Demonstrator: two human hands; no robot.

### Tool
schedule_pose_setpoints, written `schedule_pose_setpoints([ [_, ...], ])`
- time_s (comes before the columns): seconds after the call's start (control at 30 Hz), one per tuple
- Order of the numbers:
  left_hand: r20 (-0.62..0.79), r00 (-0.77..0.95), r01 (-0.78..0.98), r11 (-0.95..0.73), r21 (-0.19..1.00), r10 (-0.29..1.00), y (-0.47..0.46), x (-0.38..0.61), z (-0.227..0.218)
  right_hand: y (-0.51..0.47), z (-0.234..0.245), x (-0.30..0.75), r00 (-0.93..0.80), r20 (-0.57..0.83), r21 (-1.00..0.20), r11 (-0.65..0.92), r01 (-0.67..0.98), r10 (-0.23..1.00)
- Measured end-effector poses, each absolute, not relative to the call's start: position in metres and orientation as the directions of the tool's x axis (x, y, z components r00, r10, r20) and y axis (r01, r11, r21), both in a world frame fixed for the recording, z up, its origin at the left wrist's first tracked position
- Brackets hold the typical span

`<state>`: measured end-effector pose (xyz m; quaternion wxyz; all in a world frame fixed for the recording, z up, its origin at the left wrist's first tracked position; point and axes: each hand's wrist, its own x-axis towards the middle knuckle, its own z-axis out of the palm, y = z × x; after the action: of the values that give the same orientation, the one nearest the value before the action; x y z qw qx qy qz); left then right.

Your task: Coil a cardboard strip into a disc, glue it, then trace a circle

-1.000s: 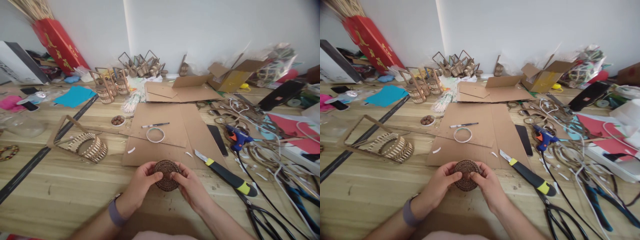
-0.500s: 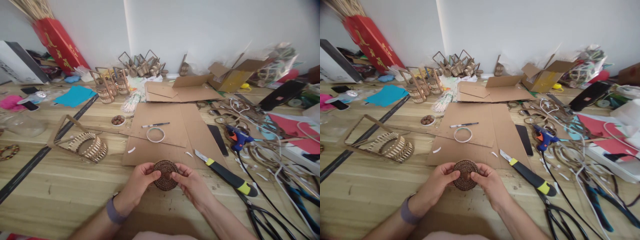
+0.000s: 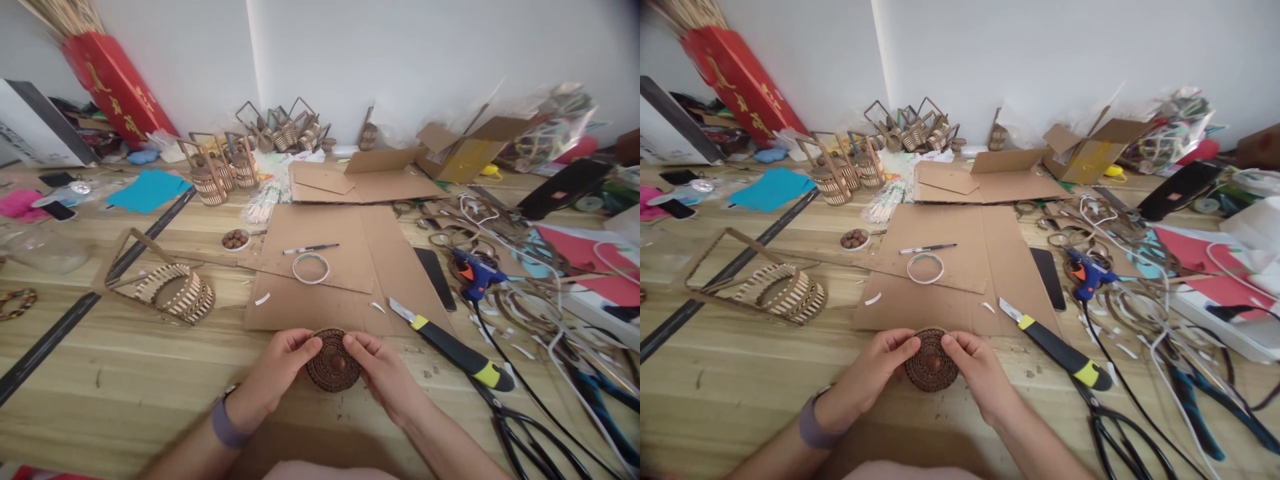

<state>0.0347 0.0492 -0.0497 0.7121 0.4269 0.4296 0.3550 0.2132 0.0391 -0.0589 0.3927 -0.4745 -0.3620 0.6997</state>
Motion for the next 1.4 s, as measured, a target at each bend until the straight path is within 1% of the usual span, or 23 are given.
schedule_pose_setpoints([
  [0.1, -0.306, 0.382, -0.161, 0.389, 0.907, 0.872, 0.050, 0.035, -0.050, 0.038, -0.058, 0.212, -0.246, -0.377, -0.867, -0.434, -0.247, 0.893],
  [0.3, -0.363, 0.371, -0.193, 0.453, 0.870, 0.855, 0.050, 0.033, -0.056, 0.039, -0.056, 0.210, -0.294, -0.386, -0.822, -0.471, -0.320, 0.874],
  [0.4, -0.377, 0.374, -0.215, 0.474, 0.854, 0.847, 0.050, 0.034, -0.057, 0.040, -0.057, 0.212, -0.263, -0.393, -0.833, -0.463, -0.304, 0.881],
  [0.5, -0.357, 0.371, -0.263, 0.466, 0.845, 0.857, 0.051, 0.035, -0.055, 0.040, -0.057, 0.214, -0.206, -0.382, -0.865, -0.427, -0.263, 0.901],
  [0.67, -0.337, 0.369, -0.276, 0.449, 0.850, 0.866, 0.050, 0.036, -0.050, 0.040, -0.052, 0.214, -0.226, -0.372, -0.892, -0.413, -0.181, 0.901],
  [0.9, -0.373, 0.340, -0.263, 0.469, 0.843, 0.863, 0.050, 0.035, -0.048, 0.038, -0.061, 0.213, -0.278, -0.378, -0.862, -0.446, -0.241, 0.883],
  [1.07, -0.369, 0.334, -0.288, 0.467, 0.836, 0.867, 0.050, 0.036, -0.051, 0.039, -0.063, 0.214, -0.274, -0.376, -0.858, -0.444, -0.257, 0.885],
  [1.17, -0.345, 0.327, -0.325, 0.448, 0.833, 0.880, 0.049, 0.039, -0.050, 0.040, -0.060, 0.214, -0.238, -0.370, -0.861, -0.428, -0.277, 0.898],
  [1.27, -0.338, 0.316, -0.338, 0.438, 0.833, 0.886, 0.048, 0.041, -0.047, 0.040, -0.058, 0.215, -0.223, -0.358, -0.872, -0.410, -0.267, 0.907],
  [1.4, -0.340, 0.301, -0.335, 0.433, 0.837, 0.891, 0.047, 0.042, -0.043, 0.039, -0.057, 0.216, -0.272, -0.344, -0.880, -0.410, -0.241, 0.899],
])
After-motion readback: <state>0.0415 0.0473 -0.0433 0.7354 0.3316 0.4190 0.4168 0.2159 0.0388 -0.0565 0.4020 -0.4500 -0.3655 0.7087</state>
